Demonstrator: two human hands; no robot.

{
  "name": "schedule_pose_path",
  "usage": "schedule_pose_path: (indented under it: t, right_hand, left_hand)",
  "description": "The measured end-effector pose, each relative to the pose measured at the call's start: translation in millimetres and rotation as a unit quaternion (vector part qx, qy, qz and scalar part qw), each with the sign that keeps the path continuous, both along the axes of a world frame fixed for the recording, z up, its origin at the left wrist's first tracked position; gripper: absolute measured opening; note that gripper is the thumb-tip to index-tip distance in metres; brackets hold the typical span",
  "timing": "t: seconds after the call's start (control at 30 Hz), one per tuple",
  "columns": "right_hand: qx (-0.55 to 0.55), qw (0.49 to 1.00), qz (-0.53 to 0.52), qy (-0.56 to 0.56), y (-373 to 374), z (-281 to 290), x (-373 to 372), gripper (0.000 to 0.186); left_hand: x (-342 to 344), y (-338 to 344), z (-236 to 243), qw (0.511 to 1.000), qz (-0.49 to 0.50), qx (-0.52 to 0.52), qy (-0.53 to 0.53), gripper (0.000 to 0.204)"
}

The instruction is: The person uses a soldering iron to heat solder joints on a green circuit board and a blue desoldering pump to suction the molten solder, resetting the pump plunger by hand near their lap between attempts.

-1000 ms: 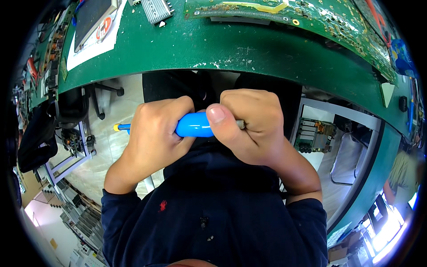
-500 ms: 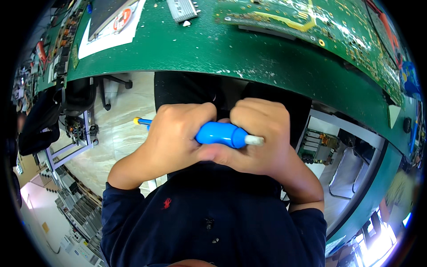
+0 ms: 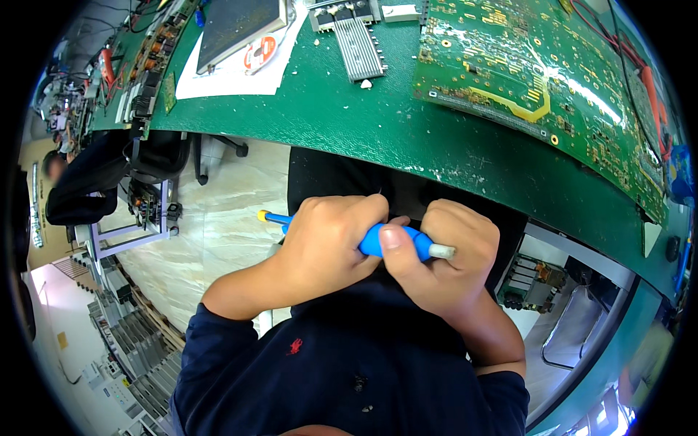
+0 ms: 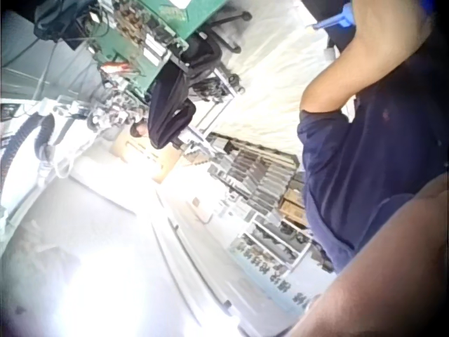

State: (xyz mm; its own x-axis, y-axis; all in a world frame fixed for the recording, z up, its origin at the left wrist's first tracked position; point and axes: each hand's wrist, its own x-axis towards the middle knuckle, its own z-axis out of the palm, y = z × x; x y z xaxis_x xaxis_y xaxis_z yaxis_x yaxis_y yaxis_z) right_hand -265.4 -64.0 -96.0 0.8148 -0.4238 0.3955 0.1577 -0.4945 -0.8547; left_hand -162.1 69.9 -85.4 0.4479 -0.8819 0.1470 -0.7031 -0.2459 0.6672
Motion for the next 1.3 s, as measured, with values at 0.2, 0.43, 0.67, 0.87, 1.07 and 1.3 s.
schedule_pose_path:
  t: [0.2,0.43,0.67,0.87,1.07,1.3]
  right_hand:
    - [0.024,0.999,-0.021,-0.005,4,-11,-4,0.046]
    - [-0.02,1.0,-0.006,-0.014,7,-13,-5,0.046]
    - [-0.015,0.996,0.08,-0.042,1,-8,-3,0.047]
    - [-0.011,0.993,0.105,-0.047,-5,-9,-1,0.047]
    - [-0.05,0.99,0.132,-0.023,-20,-1,5,0.044]
    - [0.026,0.989,0.141,-0.025,-24,-4,-3,0.032]
  left_hand:
    - [-6,1,-9,1.0,0.02,0.013,0.006,0.02]
    - [-9,3,-17,0.998,0.04,-0.007,0.05,0.025]
    - [-8,10,-25,0.995,0.0,-0.099,0.022,0.025]
    - [-7,10,-19,0.997,-0.013,-0.073,0.017,0.024]
    - [-5,3,-17,0.998,0.008,-0.049,0.03,0.03]
    - [-8,1,-17,0.998,-0.011,-0.059,-0.008,0.02]
